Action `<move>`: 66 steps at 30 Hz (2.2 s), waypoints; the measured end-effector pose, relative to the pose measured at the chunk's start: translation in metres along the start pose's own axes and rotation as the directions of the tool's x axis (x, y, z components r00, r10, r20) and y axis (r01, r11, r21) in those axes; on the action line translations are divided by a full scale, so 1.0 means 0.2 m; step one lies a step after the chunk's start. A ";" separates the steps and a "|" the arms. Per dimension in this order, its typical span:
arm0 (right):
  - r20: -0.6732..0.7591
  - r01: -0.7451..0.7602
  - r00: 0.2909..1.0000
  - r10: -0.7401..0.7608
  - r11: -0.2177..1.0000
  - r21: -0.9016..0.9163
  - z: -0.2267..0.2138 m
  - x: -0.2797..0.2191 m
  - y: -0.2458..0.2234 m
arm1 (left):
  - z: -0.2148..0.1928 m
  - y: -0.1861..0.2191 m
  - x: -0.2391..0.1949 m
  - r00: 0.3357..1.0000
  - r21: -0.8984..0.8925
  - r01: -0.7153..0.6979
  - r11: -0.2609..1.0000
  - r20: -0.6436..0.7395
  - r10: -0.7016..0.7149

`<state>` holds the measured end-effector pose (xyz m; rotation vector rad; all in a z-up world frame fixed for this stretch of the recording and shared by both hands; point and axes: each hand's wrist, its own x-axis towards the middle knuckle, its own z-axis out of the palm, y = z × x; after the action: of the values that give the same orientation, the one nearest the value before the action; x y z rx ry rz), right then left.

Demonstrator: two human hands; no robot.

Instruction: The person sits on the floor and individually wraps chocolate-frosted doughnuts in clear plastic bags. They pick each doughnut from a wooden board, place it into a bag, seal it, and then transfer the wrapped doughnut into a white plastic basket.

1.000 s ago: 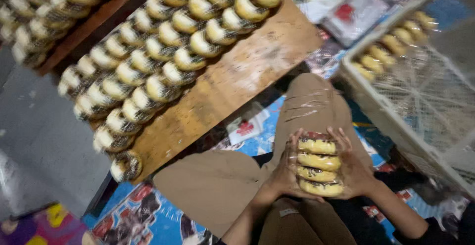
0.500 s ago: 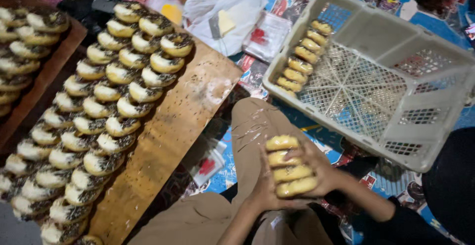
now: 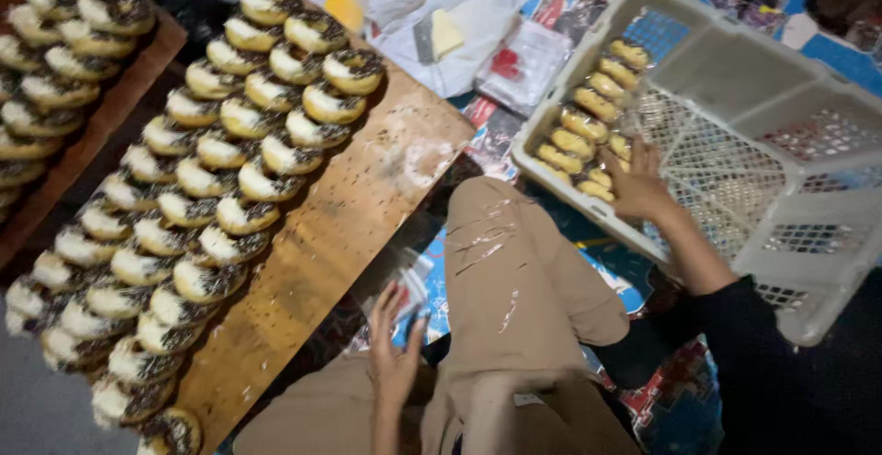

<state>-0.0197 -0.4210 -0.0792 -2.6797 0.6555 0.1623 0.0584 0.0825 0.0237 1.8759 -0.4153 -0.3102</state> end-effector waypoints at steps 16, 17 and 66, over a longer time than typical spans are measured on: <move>0.395 0.651 0.685 -0.613 0.758 0.047 0.93 -0.18 -1.95 | -0.22 -0.39 -0.86 0.935 0.721 0.272 0.637 -0.353 0.001; 0.357 0.651 0.732 -0.580 0.750 -0.117 1.03 -0.09 -1.99 | -0.18 -0.33 -0.88 0.949 0.682 0.216 0.698 -0.314 0.013; -0.186 0.846 0.490 -0.852 0.412 0.338 0.89 -0.61 -3.11 | -1.08 -0.42 -0.99 0.236 -0.466 -0.879 0.104 -0.613 -0.754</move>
<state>0.1577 0.2107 -0.0137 -2.2529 -0.7043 -0.2179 -0.0209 0.3766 0.0177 0.0570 0.6236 0.7457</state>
